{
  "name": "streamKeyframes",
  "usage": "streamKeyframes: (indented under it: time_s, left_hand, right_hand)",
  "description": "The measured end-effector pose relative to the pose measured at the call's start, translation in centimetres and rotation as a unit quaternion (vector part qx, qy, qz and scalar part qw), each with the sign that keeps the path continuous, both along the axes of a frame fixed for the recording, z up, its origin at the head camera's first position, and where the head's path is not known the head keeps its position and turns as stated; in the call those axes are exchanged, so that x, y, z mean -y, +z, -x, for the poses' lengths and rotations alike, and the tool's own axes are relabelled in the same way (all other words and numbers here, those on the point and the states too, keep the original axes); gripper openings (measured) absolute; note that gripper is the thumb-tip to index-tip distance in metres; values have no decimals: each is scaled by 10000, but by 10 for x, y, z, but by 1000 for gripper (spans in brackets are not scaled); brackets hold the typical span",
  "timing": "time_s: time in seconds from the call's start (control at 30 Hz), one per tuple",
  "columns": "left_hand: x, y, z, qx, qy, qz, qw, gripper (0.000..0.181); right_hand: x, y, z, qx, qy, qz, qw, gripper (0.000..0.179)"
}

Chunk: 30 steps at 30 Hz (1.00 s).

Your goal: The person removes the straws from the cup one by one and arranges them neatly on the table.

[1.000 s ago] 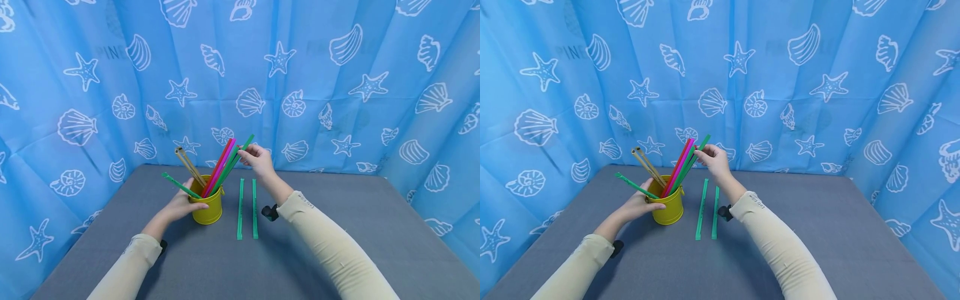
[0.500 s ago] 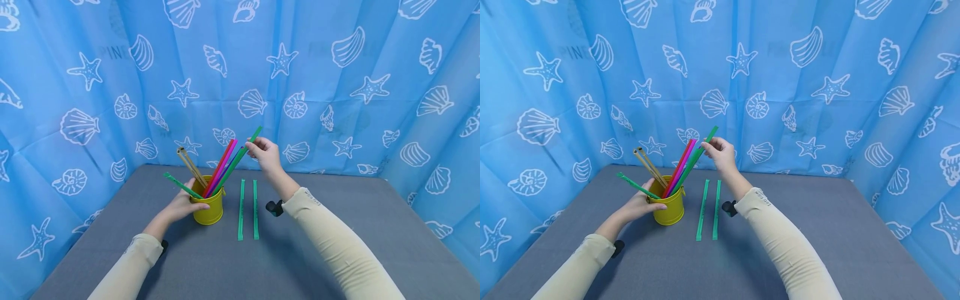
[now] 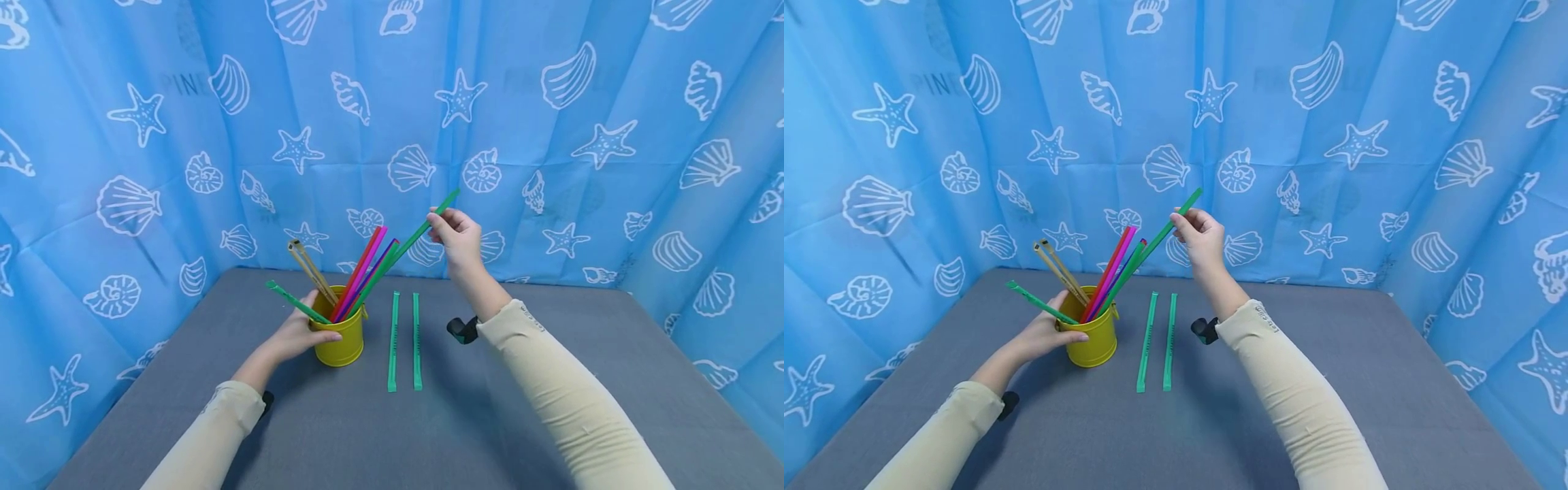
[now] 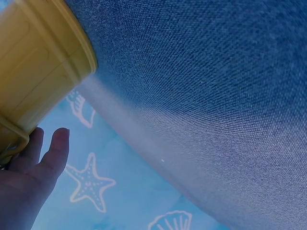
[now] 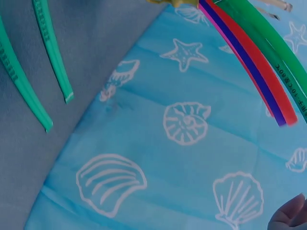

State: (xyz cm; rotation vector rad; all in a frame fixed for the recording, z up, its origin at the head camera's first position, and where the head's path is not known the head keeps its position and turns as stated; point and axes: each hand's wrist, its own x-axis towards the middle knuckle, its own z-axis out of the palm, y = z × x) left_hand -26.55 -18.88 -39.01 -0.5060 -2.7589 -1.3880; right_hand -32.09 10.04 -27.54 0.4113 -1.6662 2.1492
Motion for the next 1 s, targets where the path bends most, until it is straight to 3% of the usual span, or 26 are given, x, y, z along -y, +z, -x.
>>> streamKeyframes:
  time_s: [0.23,0.43,0.67,0.77,0.87,1.0]
  left_hand:
    - [0,1,0,103,50,40,9999,96]
    - [-1,3,-3,198,65,77,9998,99]
    - [0,2,-3,157,68,14,9999,96]
    - [0,2,-3,157,64,-11,9999,94]
    - [-1,2,-3,159,46,-26,9999,94]
    - [-1,2,-3,131,37,-8,9999,94]
  right_hand:
    - [-19,9,-4,8,-316,126,9994,4]
    - [-38,9,-4,172,-74,138,9997,6]
    - [-51,4,-5,463,-66,-393,9981,9]
    - [-54,-2,-5,510,-179,-709,9960,25]
    - [-57,-8,-5,459,-304,-1084,9926,38]
    - [-59,-17,-7,200,-397,-1502,9877,32]
